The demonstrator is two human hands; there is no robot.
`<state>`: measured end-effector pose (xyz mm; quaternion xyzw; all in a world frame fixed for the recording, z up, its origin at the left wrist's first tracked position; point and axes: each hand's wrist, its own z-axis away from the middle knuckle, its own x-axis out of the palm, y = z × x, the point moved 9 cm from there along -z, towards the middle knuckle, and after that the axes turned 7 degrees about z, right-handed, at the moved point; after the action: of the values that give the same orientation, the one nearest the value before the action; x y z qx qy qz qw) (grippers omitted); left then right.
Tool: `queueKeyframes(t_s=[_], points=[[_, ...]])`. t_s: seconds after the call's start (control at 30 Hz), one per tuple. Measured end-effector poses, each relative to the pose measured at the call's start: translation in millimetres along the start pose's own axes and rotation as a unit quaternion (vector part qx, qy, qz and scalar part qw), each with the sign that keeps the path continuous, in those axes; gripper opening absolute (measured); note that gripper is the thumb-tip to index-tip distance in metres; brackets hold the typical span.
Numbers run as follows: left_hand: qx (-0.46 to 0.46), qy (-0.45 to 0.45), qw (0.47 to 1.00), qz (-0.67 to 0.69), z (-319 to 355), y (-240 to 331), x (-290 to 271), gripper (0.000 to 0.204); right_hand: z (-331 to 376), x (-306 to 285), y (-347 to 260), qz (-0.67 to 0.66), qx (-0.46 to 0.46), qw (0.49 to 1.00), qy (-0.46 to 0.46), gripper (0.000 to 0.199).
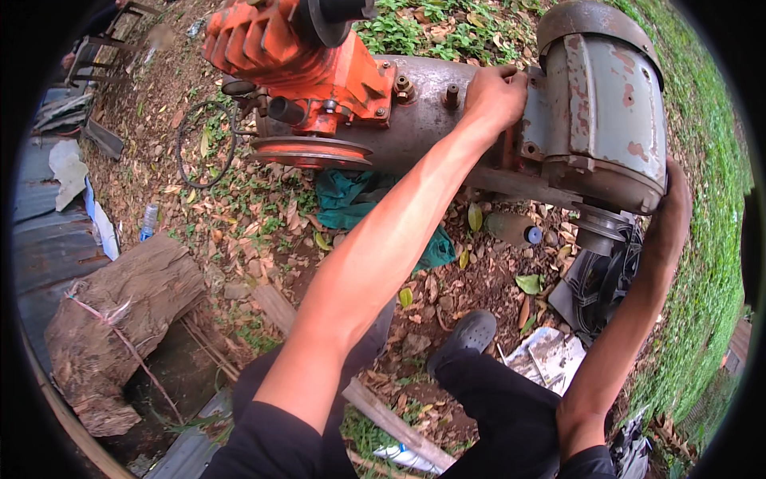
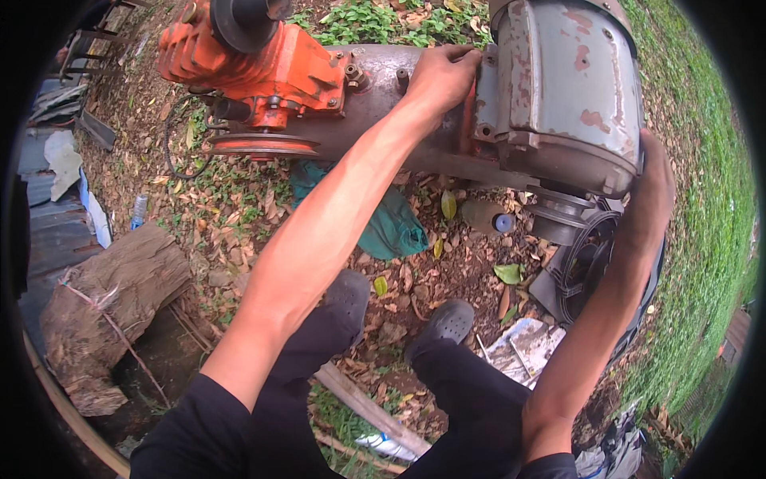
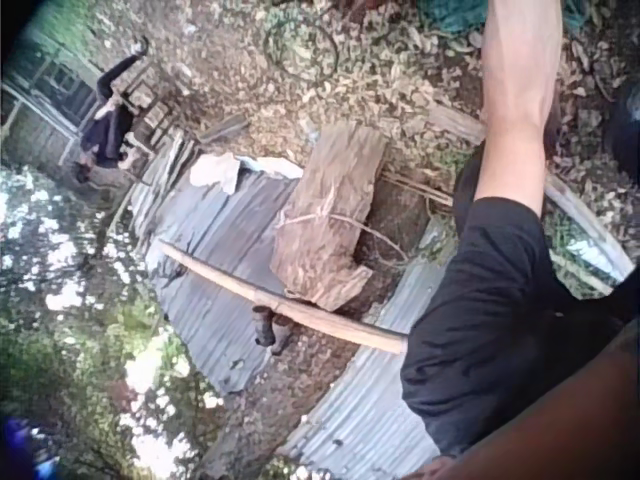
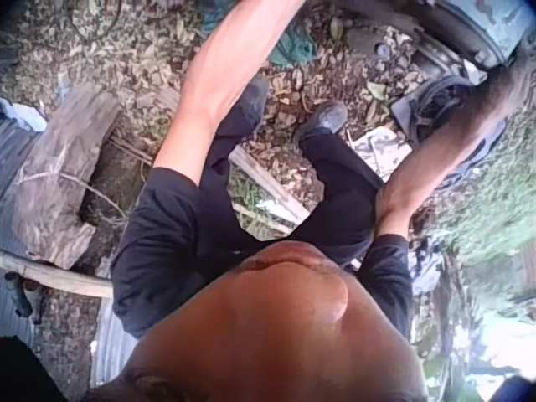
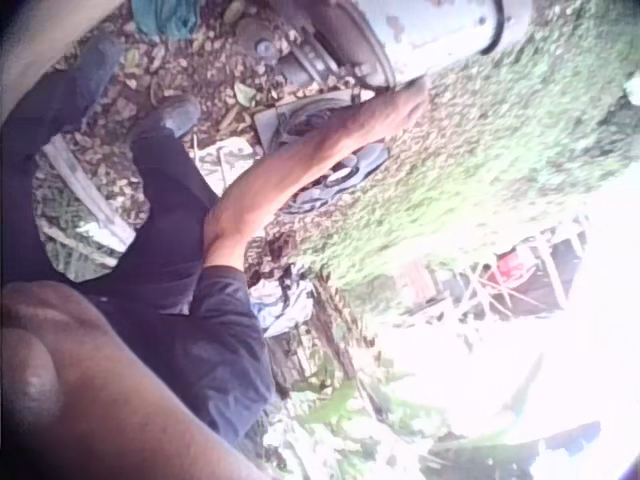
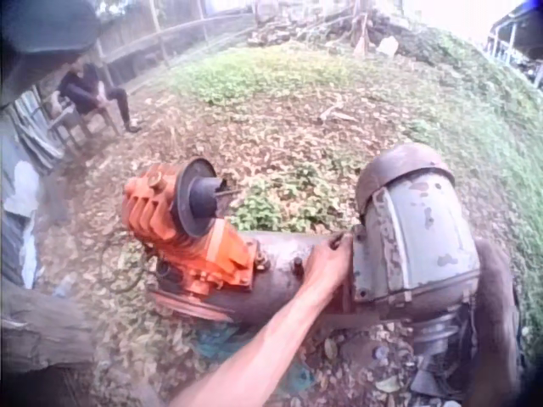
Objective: The person uses a T-handle wrench to tighten bolts on a red engine component. They then lift a large electric motor and place it onto a metal mounting plate attached to a cylindrical tank. Finally, they use a wrench to tighten the bolts securing the motor to the plate.
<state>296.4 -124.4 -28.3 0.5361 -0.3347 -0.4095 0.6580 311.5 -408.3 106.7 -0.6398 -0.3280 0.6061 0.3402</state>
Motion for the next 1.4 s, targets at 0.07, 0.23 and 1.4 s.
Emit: queueKeyframes(t_s=[0.07,0.23,1.4], points=[[0.042,-0.007,0.997,-0.064,-2.2,13.2,7.2,0.042,-9.9,-13.6,-3.4,0.051,0.009,0.999,0.014,0.046],[0.01,-0.054,0.999,0.003,-19.8,-1.8,12.7,0.035,-25.5,-14.5,-16.1,0.164,-0.042,0.985,0.016,0.046],[-0.006,-0.047,0.918,-0.394,52.2,40.5,-40.8,0.024,11.1,5.1,44.0,0.301,-0.086,0.898,-0.309,0.028]])
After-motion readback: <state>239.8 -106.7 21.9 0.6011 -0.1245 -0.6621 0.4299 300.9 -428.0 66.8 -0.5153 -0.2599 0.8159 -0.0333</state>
